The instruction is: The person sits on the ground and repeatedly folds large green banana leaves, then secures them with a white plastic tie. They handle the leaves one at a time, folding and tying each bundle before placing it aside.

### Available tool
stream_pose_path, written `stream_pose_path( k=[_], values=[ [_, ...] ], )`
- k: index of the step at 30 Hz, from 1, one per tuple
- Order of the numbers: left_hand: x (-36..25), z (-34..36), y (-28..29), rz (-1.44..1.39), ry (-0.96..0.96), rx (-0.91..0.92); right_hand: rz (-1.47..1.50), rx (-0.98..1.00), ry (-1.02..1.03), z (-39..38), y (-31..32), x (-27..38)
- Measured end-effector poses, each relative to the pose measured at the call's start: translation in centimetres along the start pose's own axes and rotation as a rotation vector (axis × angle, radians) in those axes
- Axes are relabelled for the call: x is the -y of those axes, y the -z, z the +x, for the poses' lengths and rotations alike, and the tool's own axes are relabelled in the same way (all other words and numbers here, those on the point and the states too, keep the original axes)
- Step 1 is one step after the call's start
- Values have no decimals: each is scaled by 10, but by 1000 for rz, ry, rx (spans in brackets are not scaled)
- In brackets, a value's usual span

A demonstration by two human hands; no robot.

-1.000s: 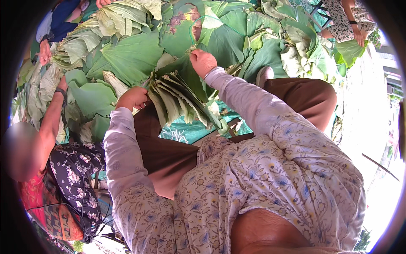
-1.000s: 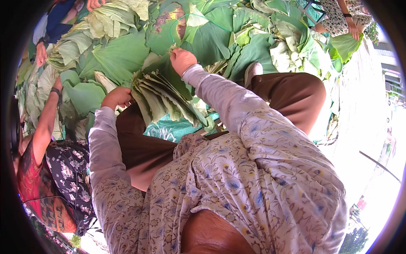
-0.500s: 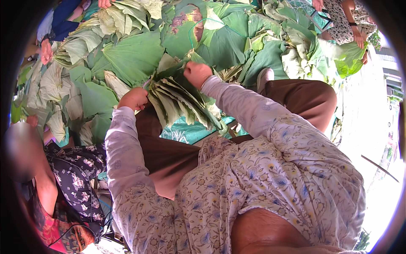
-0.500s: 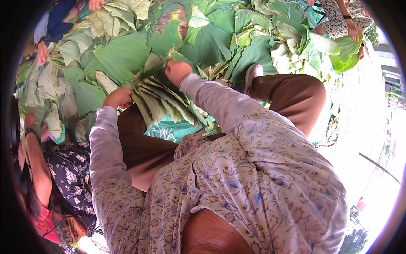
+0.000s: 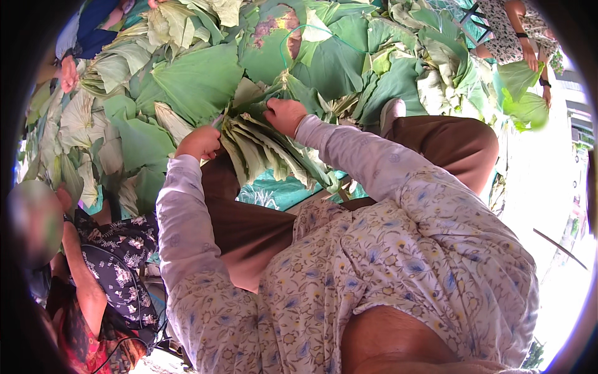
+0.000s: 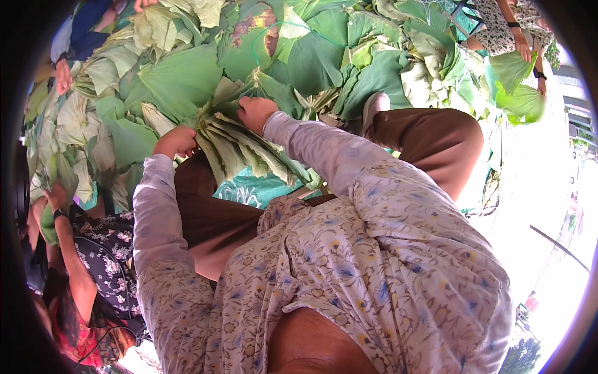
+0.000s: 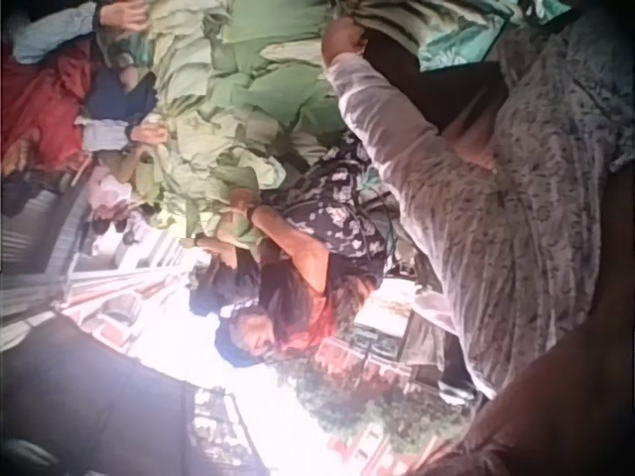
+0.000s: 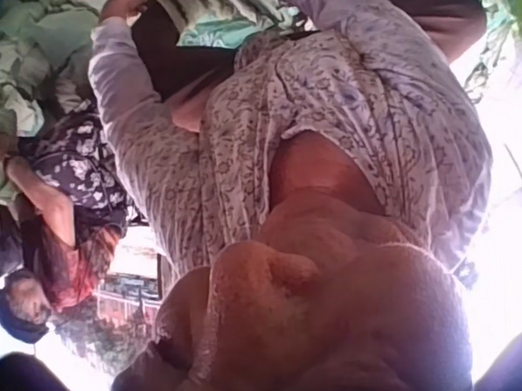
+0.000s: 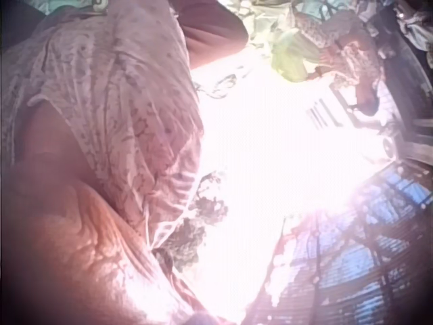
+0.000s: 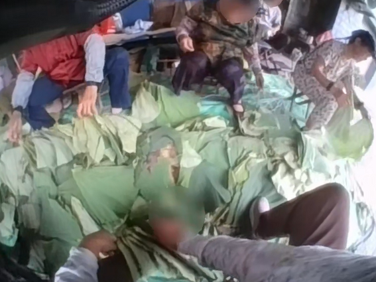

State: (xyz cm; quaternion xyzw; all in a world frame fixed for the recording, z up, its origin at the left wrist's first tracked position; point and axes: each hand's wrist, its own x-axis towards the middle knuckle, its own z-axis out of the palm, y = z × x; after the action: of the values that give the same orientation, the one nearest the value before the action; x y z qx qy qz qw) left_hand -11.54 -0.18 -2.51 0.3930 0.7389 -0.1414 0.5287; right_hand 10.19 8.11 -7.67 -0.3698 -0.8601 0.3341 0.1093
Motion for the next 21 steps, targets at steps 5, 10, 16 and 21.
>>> stream_pose_path(
  k=[5,10,16,21],
  values=[
    [5,6,2,-47,-78,5,-55,-245,-103,12,34,-25],
    [-1,5,2,-11,-19,5,-41,-157,-55,-13,31,-3],
    [-4,-5,2,-4,-24,8,-235,340,3,-12,36,43],
    [-4,-4,4,-17,-50,-14,-92,265,-55,-5,21,40]
  ],
)
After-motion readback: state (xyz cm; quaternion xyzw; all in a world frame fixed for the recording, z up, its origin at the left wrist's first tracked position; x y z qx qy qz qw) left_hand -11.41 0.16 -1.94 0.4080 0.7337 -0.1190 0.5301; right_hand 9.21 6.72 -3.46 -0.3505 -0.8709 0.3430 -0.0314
